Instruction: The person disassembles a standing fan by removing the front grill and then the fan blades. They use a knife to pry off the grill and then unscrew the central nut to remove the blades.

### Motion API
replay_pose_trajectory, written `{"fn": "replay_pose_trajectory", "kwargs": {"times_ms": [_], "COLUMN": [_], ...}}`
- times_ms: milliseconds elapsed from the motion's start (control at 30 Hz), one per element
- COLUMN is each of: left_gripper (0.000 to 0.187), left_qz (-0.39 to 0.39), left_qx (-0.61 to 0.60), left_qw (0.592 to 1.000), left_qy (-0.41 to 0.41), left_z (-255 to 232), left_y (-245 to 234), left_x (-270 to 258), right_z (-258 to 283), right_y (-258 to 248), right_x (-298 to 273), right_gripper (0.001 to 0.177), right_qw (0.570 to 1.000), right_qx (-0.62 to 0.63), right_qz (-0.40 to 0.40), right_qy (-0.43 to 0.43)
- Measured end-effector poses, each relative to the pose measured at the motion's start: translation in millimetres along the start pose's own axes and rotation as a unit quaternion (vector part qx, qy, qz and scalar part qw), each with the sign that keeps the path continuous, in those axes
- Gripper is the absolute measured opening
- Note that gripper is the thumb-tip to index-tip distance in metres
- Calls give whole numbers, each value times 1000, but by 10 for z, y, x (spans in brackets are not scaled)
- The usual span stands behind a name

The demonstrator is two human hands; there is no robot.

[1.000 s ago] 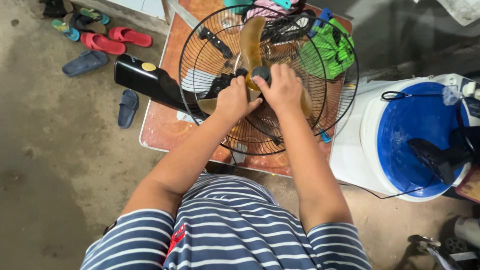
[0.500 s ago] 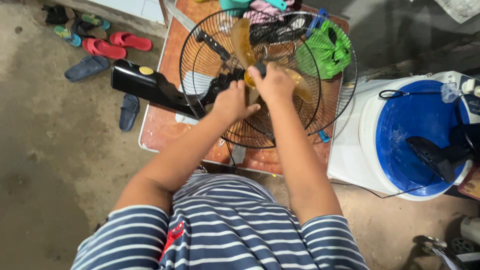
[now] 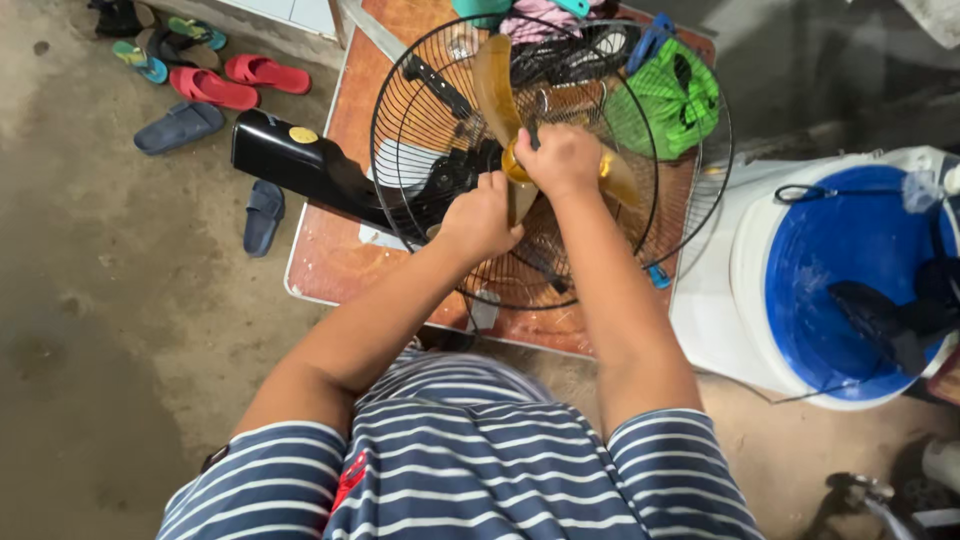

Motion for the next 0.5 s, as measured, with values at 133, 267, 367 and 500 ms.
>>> {"fn": "replay_pose_trajectory", "kwargs": {"times_ms": [133,267,367,500], "left_gripper": [70,72,72,77], "left_qz": [-11,11,21,39], "left_qx": [-2,-1,10,14], "left_qw": [1000,1000,1000,999], "left_qy": [21,20,17,21], "left_z": [-4,-30,-29,-17], "left_y": [-69,-82,-75,-32], "left_x": [-39,-21,-5,10], "right_z": [12,18,47,55], "right_y": [-76,-153,-207,-232], "right_x": [33,64,102,129], "right_gripper": [36,33,32,33], "right_qw": [998,993,986,977], "right_qx": [42,80,80,101], "right_qz": [-17,2,10,32], "right_qy": [-54,-92,-145,-184]}}
Point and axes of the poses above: each hand's wrist, its own x-axis towards the middle knuckle, its own y-axis out of the palm, z = x × y, the point moved 7 cm from there along x, towards the middle knuckle, and after that the axes turned 1 degree about x, right-handed, at the moved point
